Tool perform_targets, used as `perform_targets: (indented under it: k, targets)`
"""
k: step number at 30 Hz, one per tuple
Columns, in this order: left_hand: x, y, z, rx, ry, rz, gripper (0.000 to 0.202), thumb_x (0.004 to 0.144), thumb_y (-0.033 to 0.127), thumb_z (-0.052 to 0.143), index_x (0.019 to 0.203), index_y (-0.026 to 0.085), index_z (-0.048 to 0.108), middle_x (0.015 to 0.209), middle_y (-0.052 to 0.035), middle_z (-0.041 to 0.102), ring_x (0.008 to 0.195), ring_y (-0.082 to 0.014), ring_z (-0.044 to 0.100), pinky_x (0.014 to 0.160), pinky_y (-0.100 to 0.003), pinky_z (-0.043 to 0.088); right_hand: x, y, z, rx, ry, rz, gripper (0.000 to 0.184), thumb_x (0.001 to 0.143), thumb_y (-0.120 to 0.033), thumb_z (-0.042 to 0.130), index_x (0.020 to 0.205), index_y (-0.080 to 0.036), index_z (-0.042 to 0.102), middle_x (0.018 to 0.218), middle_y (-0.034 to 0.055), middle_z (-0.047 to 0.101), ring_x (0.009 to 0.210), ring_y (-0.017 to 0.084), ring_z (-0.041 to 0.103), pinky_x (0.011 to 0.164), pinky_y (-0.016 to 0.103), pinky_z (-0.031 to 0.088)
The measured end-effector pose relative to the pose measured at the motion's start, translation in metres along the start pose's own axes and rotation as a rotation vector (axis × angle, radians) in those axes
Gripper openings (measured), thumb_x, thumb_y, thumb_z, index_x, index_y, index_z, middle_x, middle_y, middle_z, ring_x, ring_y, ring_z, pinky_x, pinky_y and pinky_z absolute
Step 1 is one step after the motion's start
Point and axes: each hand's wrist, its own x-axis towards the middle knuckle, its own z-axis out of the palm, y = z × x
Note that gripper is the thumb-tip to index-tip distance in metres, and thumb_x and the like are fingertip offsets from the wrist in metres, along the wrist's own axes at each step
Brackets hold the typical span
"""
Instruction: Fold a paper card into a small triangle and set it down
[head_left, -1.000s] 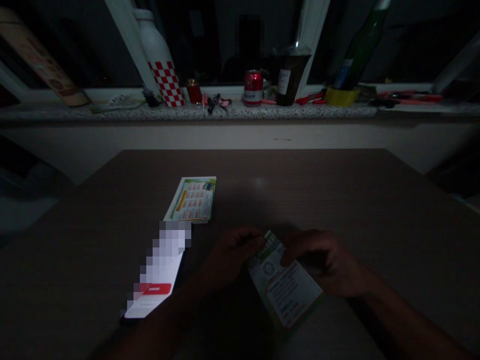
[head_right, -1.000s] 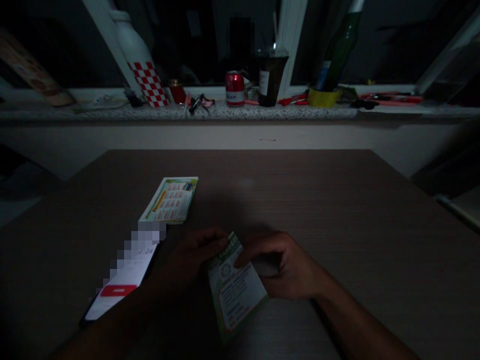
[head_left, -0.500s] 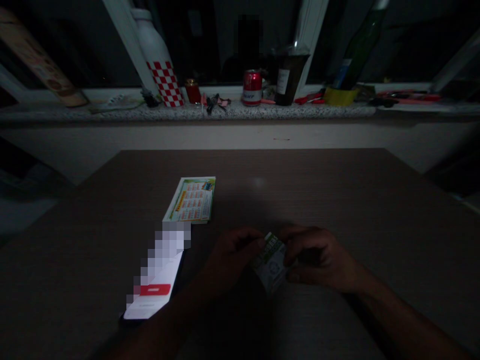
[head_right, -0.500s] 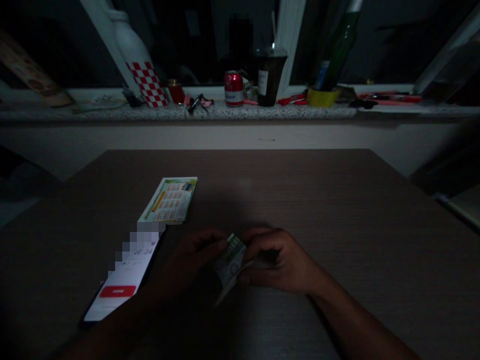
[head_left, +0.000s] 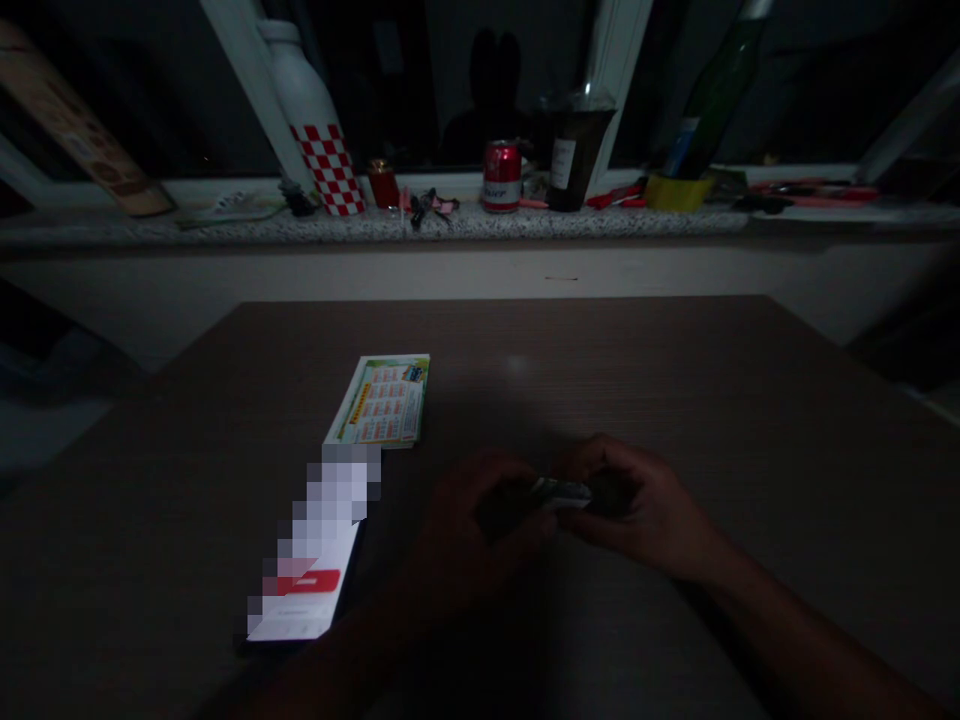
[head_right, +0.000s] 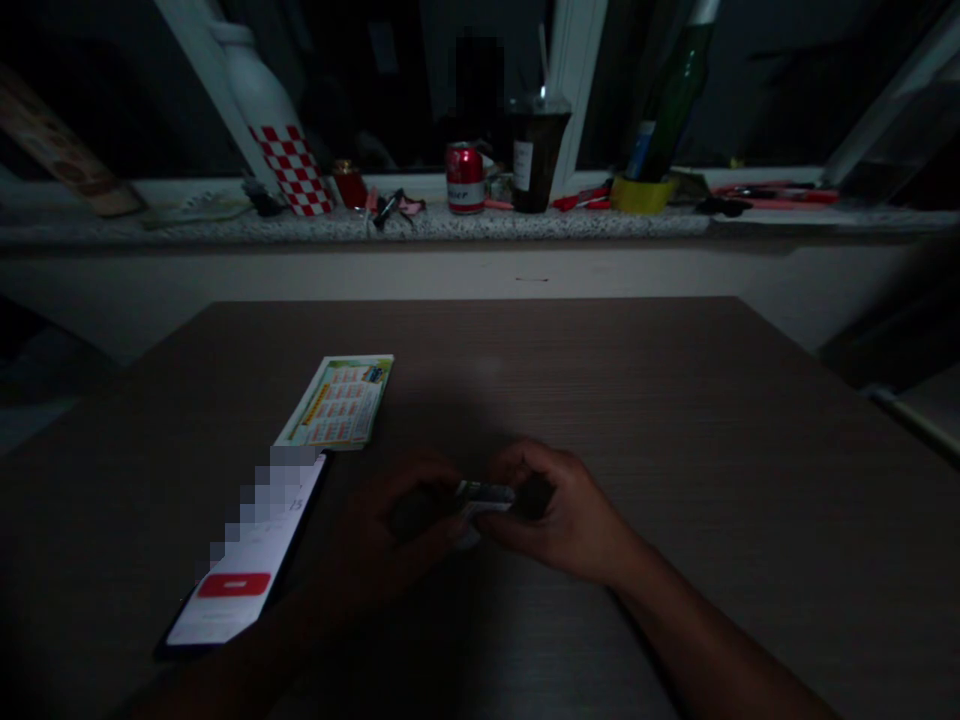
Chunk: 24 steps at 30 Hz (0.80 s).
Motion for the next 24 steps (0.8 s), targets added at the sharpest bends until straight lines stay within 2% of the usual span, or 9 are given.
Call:
perform_targets:
  k: [4,9,13,18,24]
  targets:
    - [0.0014,-0.0010,0.0019,0.049,0.017,0.063,0.011,0.081,0.020,0.067,0.092,0.020,0.066,0.093,-0.0014,0.065,0.086,-0.0149,0.062,0.076,-0.027,0.047,-0.0006,-0.0023,0.0012,-0.076,0.018,-0.034,0.018,0.073,-0.019,0.073,0.085,-0.020,0.060,0.078,0.0013,0.067,0.072,0.015,0.064,0.064,0.027,0.051]
    - [0.0032,0.0037,-0.0004,-0.007,0.039,-0.014,0.006,0.083,0.018,0.064,0.084,0.020,0.069,0.086,-0.0007,0.066,0.079,-0.0138,0.063,0.070,-0.025,0.049,-0.0010,-0.0032,-0.0002,-0.038,0.081,-0.016,0.023,0.073,-0.019,0.074,0.094,-0.019,0.065,0.085,0.0037,0.070,0.075,0.017,0.066,0.064,0.027,0.053]
    - [0.0034,0.0069,-0.0017,-0.044,0.081,-0.064,0.006,0.081,0.018,0.065,0.082,0.020,0.070,0.085,-0.0016,0.068,0.079,-0.0150,0.064,0.071,-0.026,0.051,0.0007,-0.0029,-0.0018,0.048,0.056,-0.089,0.019,0.076,-0.020,0.073,0.095,-0.019,0.069,0.086,0.0051,0.070,0.078,0.017,0.066,0.068,0.030,0.054]
    - [0.0025,0.0058,-0.0018,-0.062,0.100,-0.064,0.006,0.079,0.018,0.066,0.081,0.021,0.070,0.085,-0.0011,0.068,0.079,-0.0150,0.064,0.071,-0.027,0.052,0.0030,-0.0033,-0.0012,0.088,0.067,-0.156,0.018,0.078,-0.021,0.072,0.096,-0.019,0.073,0.084,0.0064,0.071,0.076,0.018,0.066,0.067,0.032,0.055]
    - [0.0007,0.0038,-0.0019,-0.061,0.105,-0.054,0.007,0.080,0.015,0.066,0.082,0.021,0.071,0.086,-0.0004,0.068,0.081,-0.0139,0.064,0.073,-0.026,0.051,0.0030,-0.0030,-0.0009,0.089,0.085,-0.164,0.016,0.078,-0.019,0.072,0.093,-0.019,0.074,0.083,0.0069,0.072,0.075,0.019,0.068,0.064,0.032,0.056]
